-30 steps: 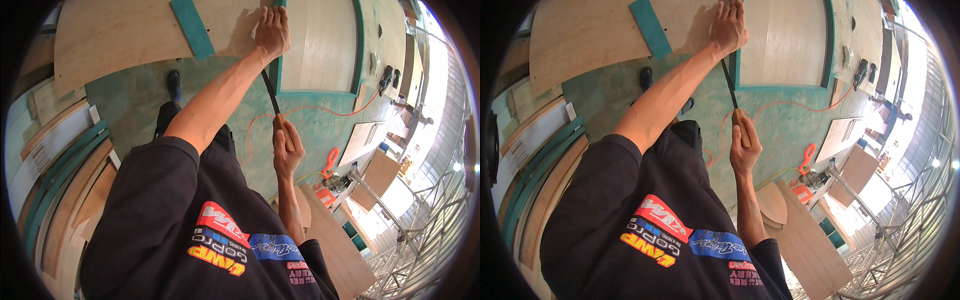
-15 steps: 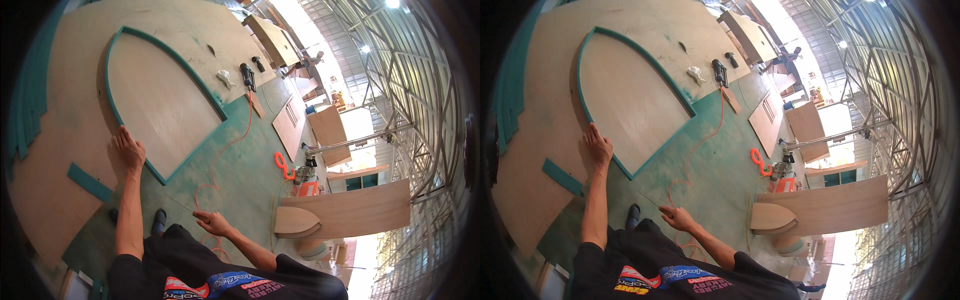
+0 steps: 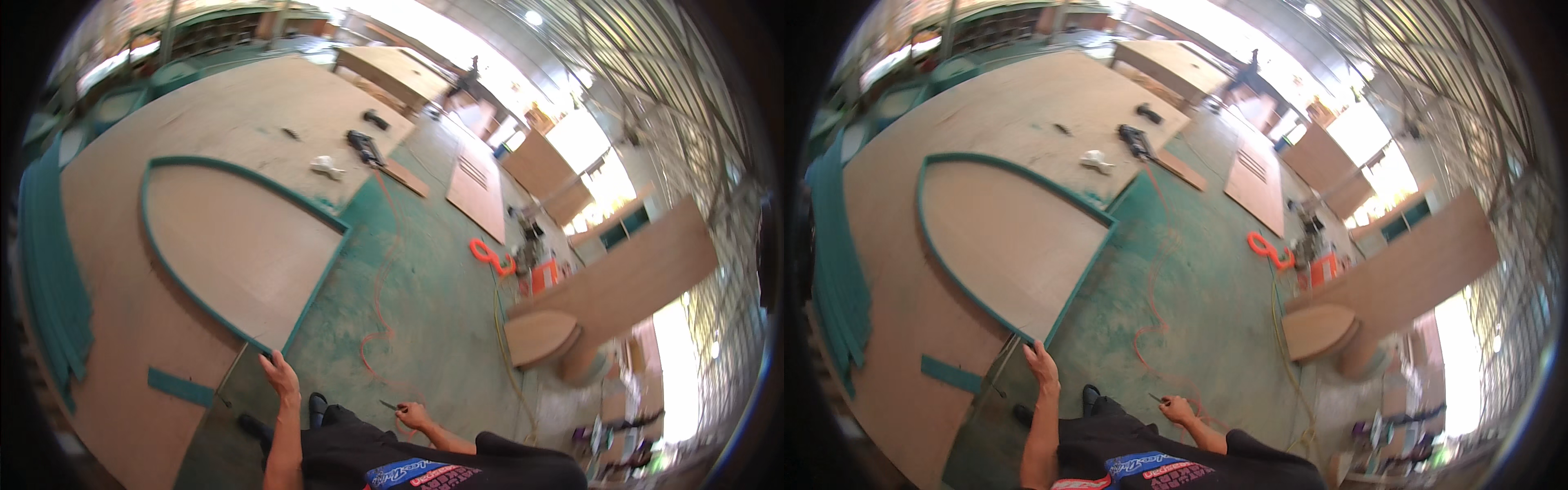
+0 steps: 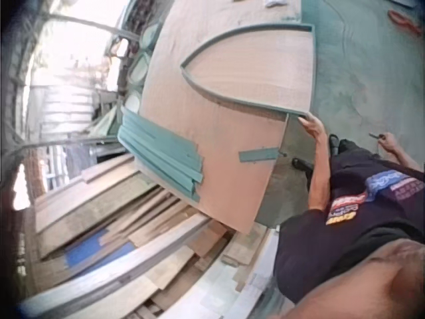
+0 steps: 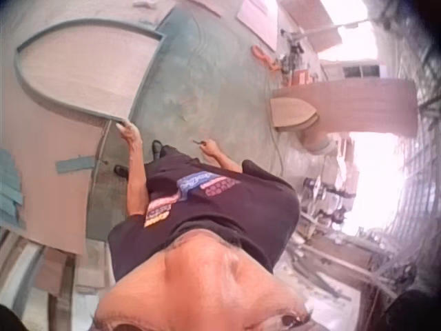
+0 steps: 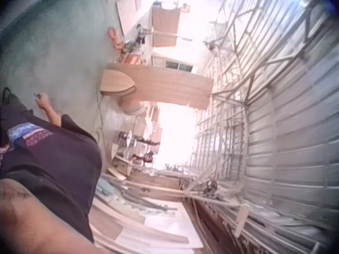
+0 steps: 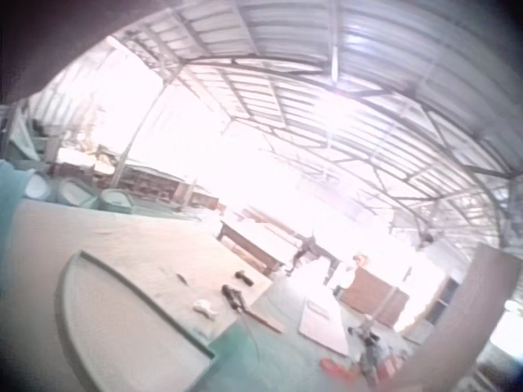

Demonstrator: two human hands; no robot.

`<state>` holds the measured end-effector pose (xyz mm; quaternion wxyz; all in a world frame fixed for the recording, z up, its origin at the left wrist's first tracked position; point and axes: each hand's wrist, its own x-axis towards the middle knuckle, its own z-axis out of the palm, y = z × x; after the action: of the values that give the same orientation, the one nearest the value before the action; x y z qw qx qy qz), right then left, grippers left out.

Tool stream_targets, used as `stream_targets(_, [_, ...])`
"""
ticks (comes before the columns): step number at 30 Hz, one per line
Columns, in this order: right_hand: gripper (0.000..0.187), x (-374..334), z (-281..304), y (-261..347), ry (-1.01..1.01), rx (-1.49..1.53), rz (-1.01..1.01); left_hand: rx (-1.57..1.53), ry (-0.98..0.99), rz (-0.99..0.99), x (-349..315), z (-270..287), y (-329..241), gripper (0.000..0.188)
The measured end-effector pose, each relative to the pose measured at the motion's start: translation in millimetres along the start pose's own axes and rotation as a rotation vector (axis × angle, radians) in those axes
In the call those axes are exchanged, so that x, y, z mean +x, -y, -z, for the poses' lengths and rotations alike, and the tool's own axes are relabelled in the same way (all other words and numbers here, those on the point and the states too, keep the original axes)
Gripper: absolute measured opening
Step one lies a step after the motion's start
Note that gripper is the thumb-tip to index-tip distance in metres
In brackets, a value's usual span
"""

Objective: The person saws a wooden frame piece by hand, fits a curved panel into the frame, and uses a pneumatic nailer to secure a green decorative trim piece along the outer edge.

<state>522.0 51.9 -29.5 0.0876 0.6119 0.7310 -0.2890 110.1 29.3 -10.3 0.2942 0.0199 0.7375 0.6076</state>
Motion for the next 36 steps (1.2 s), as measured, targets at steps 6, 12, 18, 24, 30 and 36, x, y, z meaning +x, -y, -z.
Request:
stream_targets(6, [0.042,-10.3,-13.9,-18.5,-0.055,0.118,-0.091,-0.152,0.154,0.16,-25.8,-18.6,-10.7,0.078])
stream_targets(12, [0.044,-22.9,-24.3,-2.9,-0.117,0.322,-0.183,-0.082,0.198,0.179,-25.0,-23.5,-9.3,0.078])
stream_targets(18, [0.039,-45.5,-50.9,-8.7,-0.218,0.339,-0.224,-0.252,0.137,0.334,-2.6,-23.0,0.8,0.07])
stream_targets(24, [0.041,-72.1,-91.6,-49.9,-0.215,0.364,-0.324,-0.753,0.123,0.658,63.7,-9.4,58.1,0.047])
stream_targets(30, [0.041,-86.0,-103.1,-49.1,-0.342,0.5,-0.505,-1.138,0.183,0.87,106.2,-16.6,85.7,0.032])
stream_targets(36, [0.038,-100.1,-108.8,-41.4,-0.354,0.508,-0.533,-1.223,0.133,0.933,116.8,-21.1,90.3,0.034])
